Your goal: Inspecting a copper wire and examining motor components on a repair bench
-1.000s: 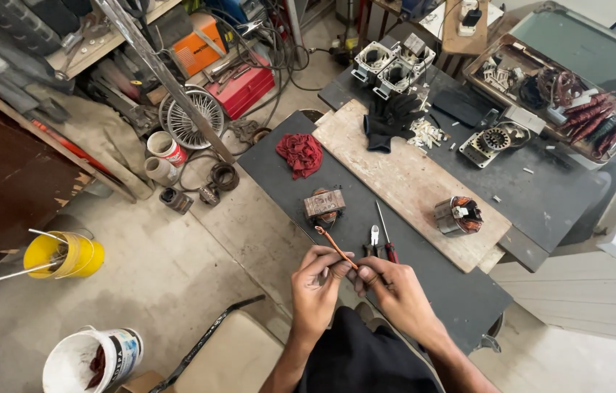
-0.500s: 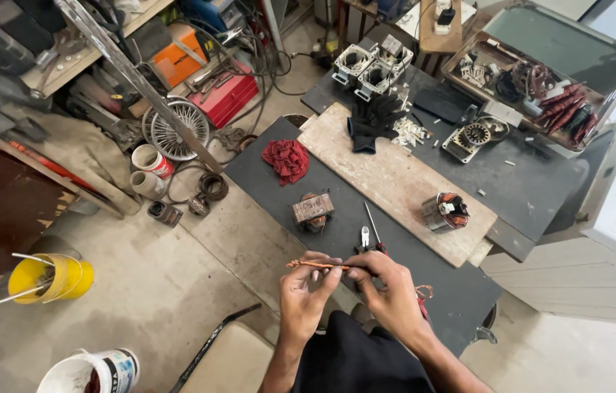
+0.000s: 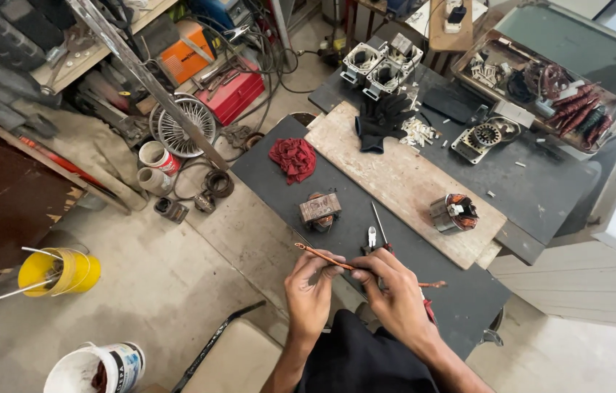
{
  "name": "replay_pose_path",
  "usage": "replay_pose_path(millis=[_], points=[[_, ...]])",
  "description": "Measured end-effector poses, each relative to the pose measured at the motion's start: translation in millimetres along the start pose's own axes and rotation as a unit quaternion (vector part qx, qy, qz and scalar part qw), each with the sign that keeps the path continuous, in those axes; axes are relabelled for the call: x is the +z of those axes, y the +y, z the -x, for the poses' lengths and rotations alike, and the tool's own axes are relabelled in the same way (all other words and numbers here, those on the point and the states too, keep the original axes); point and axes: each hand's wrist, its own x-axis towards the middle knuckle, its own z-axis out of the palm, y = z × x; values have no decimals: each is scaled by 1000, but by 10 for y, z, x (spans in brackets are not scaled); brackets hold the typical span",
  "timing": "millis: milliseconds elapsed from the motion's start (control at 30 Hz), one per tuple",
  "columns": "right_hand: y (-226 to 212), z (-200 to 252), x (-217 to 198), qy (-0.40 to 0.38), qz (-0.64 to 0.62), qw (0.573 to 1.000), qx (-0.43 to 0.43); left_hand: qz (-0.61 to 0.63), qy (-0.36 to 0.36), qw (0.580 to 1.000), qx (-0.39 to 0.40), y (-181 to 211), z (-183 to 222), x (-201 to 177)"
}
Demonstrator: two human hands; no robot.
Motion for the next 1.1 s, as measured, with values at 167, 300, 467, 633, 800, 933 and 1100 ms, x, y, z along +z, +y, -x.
replay_pose_path(millis=[167, 300, 467, 633, 800, 933, 1100], points=[[19, -47, -12, -102, 44, 993, 29, 10, -16, 999, 26, -46, -33, -60], [26, -133, -5, -160, -38, 983, 83, -4, -23, 999, 28, -77, -46, -123], [-85, -233, 9, -170, -30, 973, 153, 44, -2, 999, -26, -57, -86, -178], [63, -220, 185, -69, -36, 996, 39, 12, -2, 999, -40, -60, -133, -322], [65, -216, 334, -92, -13, 996, 6, -6, -43, 998, -40, -44, -223, -445], [98, -211, 451, -121, -6, 993, 13, -71, -63, 994, 47, -99, -290, -504], [115, -213, 519, -125, 23, 991, 50, -183, -90, 975, 91, -239, -289, -599]])
